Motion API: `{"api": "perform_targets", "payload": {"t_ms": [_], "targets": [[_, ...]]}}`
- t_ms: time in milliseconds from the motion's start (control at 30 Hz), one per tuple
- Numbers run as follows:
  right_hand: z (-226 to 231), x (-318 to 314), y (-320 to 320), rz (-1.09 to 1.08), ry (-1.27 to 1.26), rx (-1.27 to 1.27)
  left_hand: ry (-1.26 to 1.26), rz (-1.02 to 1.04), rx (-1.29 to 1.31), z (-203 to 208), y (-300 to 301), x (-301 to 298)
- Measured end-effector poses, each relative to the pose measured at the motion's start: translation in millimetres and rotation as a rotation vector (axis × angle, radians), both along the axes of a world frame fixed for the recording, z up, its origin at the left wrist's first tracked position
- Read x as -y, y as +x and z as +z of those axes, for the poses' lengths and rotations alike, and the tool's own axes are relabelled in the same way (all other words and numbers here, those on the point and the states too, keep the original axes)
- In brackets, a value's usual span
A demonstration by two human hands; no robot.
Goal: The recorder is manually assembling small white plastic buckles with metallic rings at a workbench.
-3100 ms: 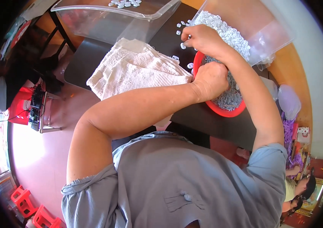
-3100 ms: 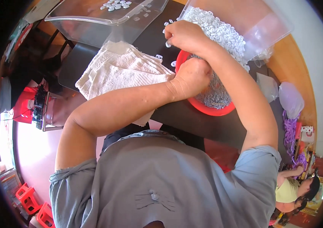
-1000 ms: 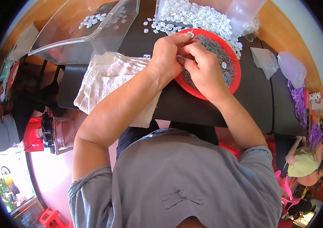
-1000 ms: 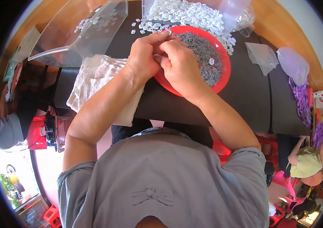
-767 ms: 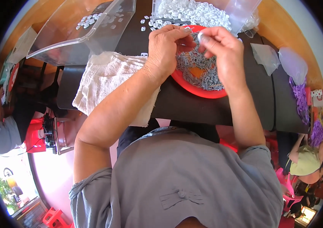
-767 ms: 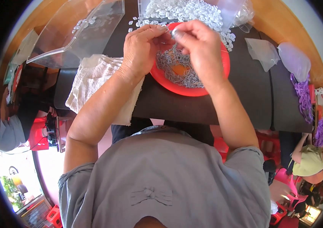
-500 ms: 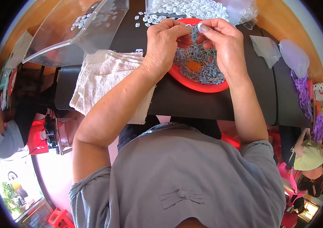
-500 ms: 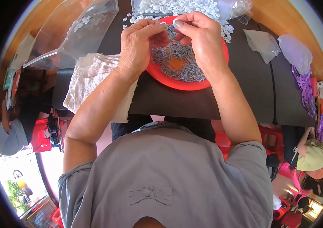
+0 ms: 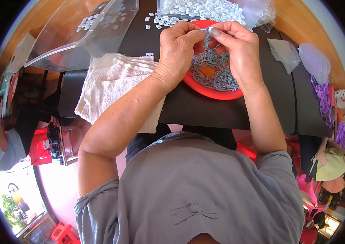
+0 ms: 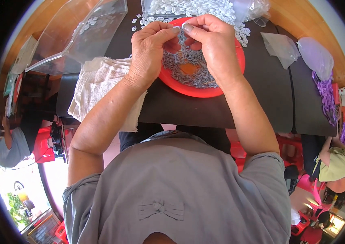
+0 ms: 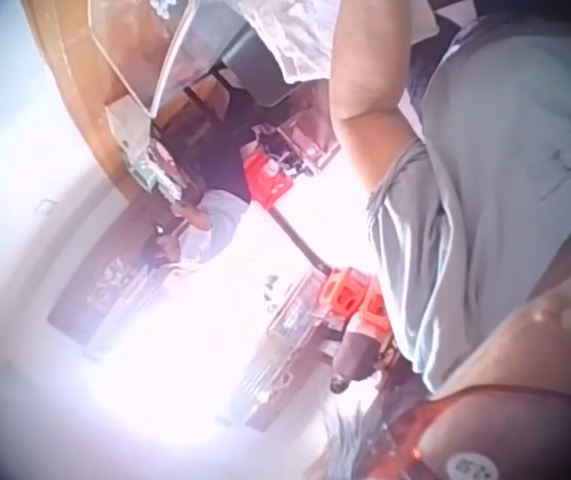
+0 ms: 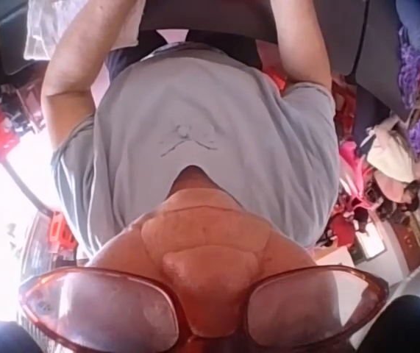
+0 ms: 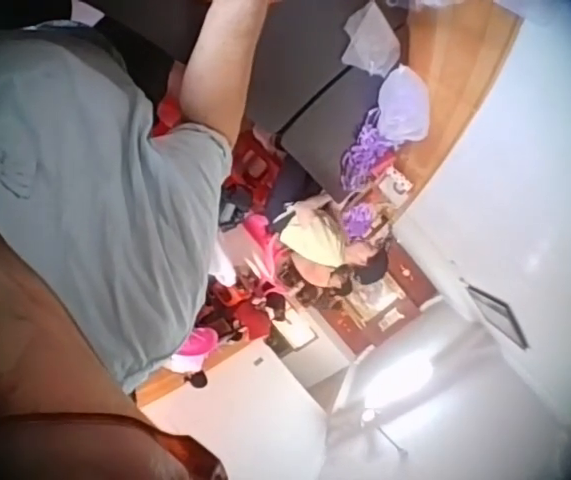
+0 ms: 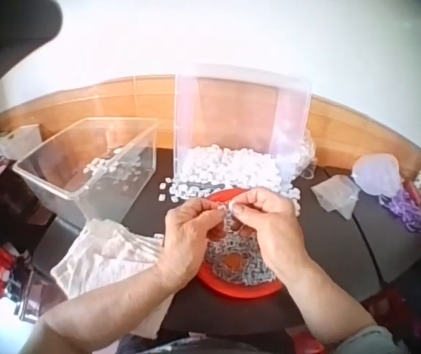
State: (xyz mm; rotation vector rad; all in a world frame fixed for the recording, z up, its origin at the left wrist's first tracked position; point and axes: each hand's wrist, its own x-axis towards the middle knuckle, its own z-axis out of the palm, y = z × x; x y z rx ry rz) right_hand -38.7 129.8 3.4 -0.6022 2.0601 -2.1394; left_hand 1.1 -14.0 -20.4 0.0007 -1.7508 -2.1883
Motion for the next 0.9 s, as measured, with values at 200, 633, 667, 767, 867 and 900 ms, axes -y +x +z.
{"api": "perform_targets", "payload": {"t_ms": [200,633,667,767,867,900], "targets": [[1.7,-4.3,-6.0,0.042,-0.030,-0.007,0.091,-0.096,0.000,3.7,1.1,-0.1],[24.1,-25.8,-10.5,0.334,0.067,0.199,-0.004,-0.225,-0.122,13.3,5.2,1.6],[24.3,-25.9,-10.3,0.332,0.066,0.198,-0.017,-0.211,-0.148,12.3,5.4,1.5],[24.3,-27.3,-10.6,0.343,0.089,0.216,-0.028,-0.206,-0.176,13.9,6.0,0.8],[22.4,-29.7,-12.6,0.351,0.105,0.213,-0.049,-0.214,-0.163,15.5,7.0,1.7],[21.9,-30.7,-12.9,0.366,0.098,0.213,-0.075,-0.214,-0.149,15.7,7.4,2.0]]}}
